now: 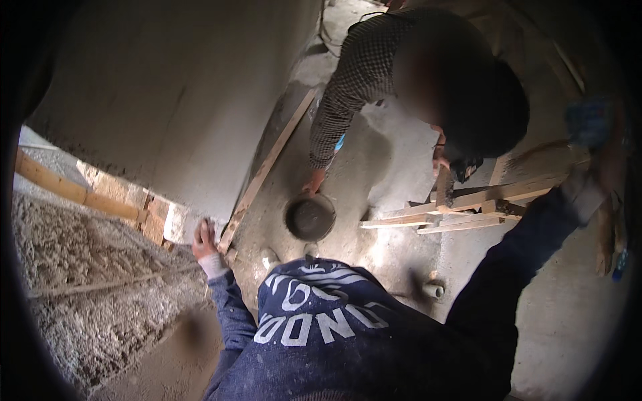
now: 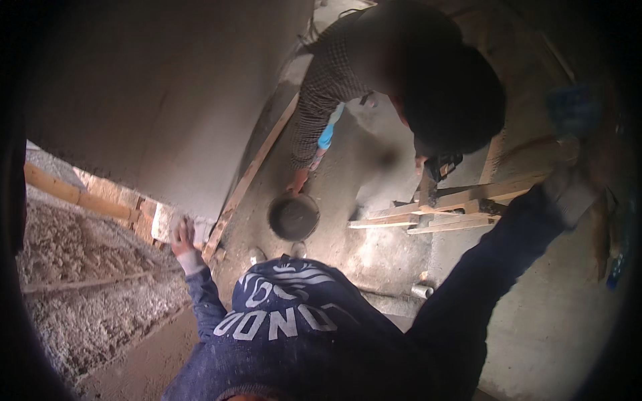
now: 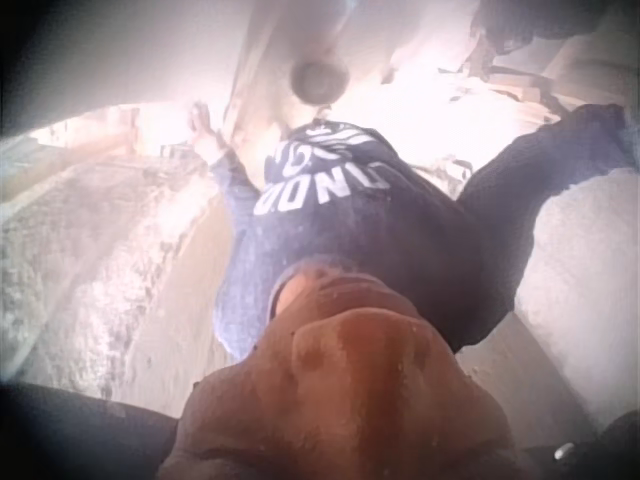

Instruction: The person scoops wet cement from a bucket using a trowel and applies it to a vertical wall surface. They repeatedly smooth the cement into the wall texture, working on a specific section of the wall.

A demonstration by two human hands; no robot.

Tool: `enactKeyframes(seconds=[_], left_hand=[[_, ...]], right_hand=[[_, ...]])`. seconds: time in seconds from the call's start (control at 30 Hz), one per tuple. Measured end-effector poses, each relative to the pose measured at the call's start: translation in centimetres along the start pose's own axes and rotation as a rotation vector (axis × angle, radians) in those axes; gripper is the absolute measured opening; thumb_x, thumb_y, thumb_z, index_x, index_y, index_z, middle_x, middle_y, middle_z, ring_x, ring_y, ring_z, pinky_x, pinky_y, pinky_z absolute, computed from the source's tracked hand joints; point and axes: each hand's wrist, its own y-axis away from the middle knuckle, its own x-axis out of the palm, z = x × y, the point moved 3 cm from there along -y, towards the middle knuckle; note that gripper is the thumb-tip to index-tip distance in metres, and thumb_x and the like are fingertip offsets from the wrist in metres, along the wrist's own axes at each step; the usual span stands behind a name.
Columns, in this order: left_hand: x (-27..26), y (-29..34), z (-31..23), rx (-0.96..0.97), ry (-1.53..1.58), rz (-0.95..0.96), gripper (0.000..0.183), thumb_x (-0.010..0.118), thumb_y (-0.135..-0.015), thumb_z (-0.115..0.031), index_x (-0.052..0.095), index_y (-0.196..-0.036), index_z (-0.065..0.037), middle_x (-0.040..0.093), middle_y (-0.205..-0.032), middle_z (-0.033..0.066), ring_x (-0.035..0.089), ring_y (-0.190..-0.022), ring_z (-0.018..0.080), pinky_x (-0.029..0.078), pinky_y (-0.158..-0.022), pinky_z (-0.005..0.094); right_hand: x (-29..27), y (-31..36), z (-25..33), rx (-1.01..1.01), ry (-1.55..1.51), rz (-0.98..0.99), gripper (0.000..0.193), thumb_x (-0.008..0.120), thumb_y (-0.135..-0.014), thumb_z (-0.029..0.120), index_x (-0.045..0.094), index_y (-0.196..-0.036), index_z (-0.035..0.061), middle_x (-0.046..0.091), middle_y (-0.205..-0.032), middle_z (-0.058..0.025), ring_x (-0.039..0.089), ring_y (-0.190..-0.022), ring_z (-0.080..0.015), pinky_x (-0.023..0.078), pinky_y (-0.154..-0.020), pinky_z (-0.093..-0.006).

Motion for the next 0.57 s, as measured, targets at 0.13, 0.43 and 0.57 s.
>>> enactKeyframes(seconds=[0.13,0.43,0.57], left_hand=[[4.5,-1.5,-10.3,0.056,0.085,0.132,0.044,0.050,-0.095,-0.030,0.052,-0.116,0.009,0.058,-0.114,0.0218,0.058,-0.108,0.0306,0.047,-0.095,0.0373],[11.4,-0.5,-18.6,0.310,0.053,0.926,0.089,0.053,-0.075,-0.071,0.050,-0.121,0.004,0.056,-0.121,0.0192,0.053,-0.115,0.0294,0.035,-0.104,0.0415],[12.4,0.1,-18.9,0.194,0.009,1.323,0.086,0.059,-0.074,-0.069,0.047,-0.131,-0.006,0.053,-0.128,0.0144,0.049,-0.119,0.0279,0.033,-0.106,0.0428]], right_hand=[[-7.3,14.2,15.7,0.302,-0.554,0.306,0.091,0.080,-0.065,0.039,0.030,-0.129,-0.0020,0.047,-0.117,-0.0130,0.048,-0.107,-0.0237,0.039,-0.093,-0.0359],[-14.6,37.7,44.8,1.045,-1.710,1.727,0.090,0.082,-0.067,0.034,0.030,-0.133,0.0004,0.047,-0.122,-0.0136,0.049,-0.112,-0.0237,0.039,-0.097,-0.0361],[-14.8,37.0,48.1,0.742,-1.784,1.888,0.088,0.077,-0.072,0.038,0.026,-0.136,0.0038,0.044,-0.125,-0.0146,0.046,-0.116,-0.0223,0.036,-0.100,-0.0363]])
